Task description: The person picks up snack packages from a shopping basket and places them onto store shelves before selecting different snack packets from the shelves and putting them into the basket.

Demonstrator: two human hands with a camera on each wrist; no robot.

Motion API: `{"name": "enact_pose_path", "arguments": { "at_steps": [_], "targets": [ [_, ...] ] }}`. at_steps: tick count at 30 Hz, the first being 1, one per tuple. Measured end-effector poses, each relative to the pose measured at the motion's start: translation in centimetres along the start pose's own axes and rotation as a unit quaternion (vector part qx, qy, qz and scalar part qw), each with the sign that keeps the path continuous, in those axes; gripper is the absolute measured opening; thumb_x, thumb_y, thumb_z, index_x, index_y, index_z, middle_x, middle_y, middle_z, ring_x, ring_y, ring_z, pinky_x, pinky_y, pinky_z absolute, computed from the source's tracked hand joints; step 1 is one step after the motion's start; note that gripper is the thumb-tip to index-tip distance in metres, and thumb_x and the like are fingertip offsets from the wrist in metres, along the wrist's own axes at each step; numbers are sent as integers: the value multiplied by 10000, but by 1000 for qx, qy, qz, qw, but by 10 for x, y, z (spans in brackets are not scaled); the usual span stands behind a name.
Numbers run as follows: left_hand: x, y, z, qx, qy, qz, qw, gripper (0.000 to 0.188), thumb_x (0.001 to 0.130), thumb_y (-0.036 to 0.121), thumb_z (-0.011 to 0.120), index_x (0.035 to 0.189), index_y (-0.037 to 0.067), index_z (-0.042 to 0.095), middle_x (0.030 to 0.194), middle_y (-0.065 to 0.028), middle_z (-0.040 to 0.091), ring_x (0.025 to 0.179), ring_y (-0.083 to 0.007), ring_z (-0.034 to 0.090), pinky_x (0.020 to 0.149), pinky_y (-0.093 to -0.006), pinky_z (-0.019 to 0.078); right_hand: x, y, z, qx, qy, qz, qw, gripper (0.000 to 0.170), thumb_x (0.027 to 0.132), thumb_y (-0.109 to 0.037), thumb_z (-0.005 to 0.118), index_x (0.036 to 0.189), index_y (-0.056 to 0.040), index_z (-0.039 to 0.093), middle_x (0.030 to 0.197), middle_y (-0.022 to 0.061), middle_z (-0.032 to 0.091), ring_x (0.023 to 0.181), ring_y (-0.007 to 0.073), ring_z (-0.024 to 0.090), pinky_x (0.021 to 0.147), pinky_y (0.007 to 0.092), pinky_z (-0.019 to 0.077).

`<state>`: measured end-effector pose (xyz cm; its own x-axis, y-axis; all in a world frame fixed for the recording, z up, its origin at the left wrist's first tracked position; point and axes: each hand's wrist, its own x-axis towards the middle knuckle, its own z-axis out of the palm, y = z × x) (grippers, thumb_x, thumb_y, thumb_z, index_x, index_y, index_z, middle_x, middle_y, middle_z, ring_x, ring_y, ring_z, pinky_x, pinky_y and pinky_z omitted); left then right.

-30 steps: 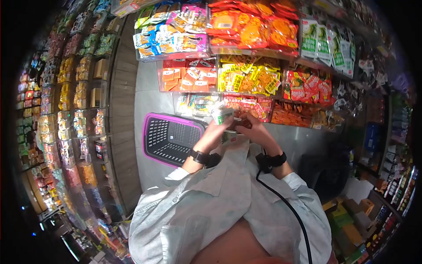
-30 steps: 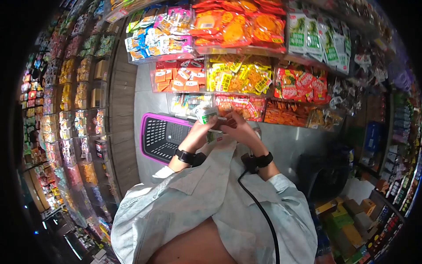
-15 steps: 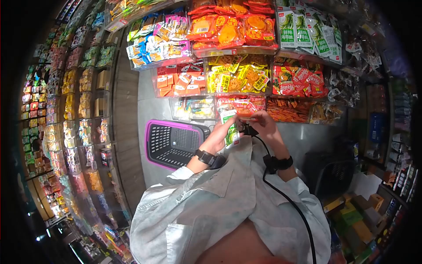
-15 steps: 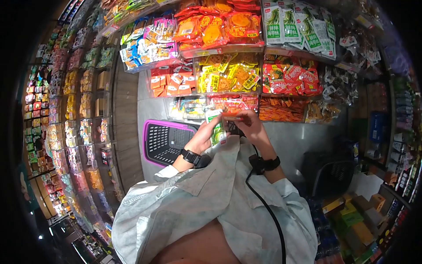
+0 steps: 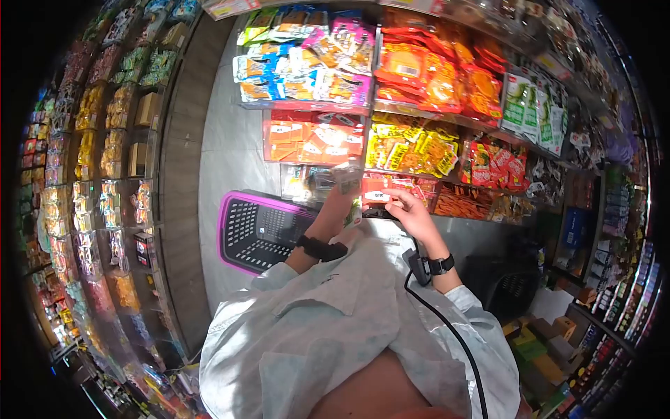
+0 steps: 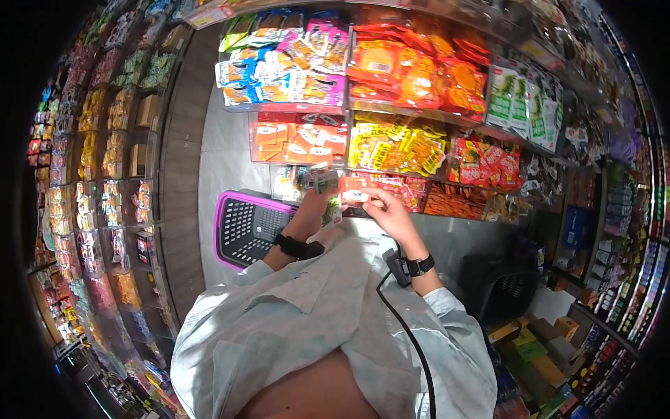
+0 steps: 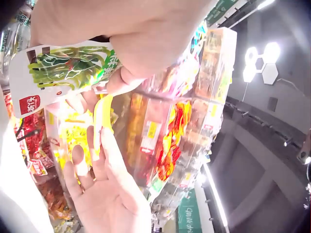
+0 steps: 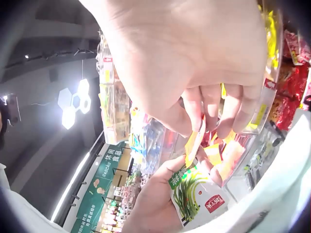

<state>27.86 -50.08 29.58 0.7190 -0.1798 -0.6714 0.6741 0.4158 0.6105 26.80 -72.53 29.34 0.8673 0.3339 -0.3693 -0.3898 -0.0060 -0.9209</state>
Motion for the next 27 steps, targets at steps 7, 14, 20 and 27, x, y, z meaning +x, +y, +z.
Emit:
{"name": "enact_pose_path", "arguments": {
  "at_steps": [7,14,20,27],
  "targets": [
    [14,63,-43,2,39,131,991,191,958,115,621,1140,55,627,946,-38,676,765,-130,650,645,-291,536,61,-43,54,-32,1,9,999,316,1011,-88,624,1322,-43,657,1114,-31,682,979,47,590,858,236,487],
    [50,59,-87,79,-3,57,995,240,963,125,609,1173,12,640,982,-55,696,835,-131,685,666,-292,542,63,-1,44,-73,114,28,990,297,986,-72,648,1281,-36,654,1150,42,709,1052,120,658,941,271,520],
    [33,46,-91,-2,-25,-52,998,323,977,93,533,1279,0,596,1029,-81,698,879,-176,691,776,-340,576,26,18,17,-11,172,57,983,223,996,-64,648,1210,-3,658,1124,23,694,1038,116,640,935,270,516],
    [10,49,-41,-1,-107,-61,992,304,991,106,547,1273,3,594,1152,-107,698,993,-190,707,820,-341,602,0,15,10,39,114,26,992,237,985,-71,671,1214,-12,648,1127,37,687,1069,116,638,953,275,516]
  ]
}}
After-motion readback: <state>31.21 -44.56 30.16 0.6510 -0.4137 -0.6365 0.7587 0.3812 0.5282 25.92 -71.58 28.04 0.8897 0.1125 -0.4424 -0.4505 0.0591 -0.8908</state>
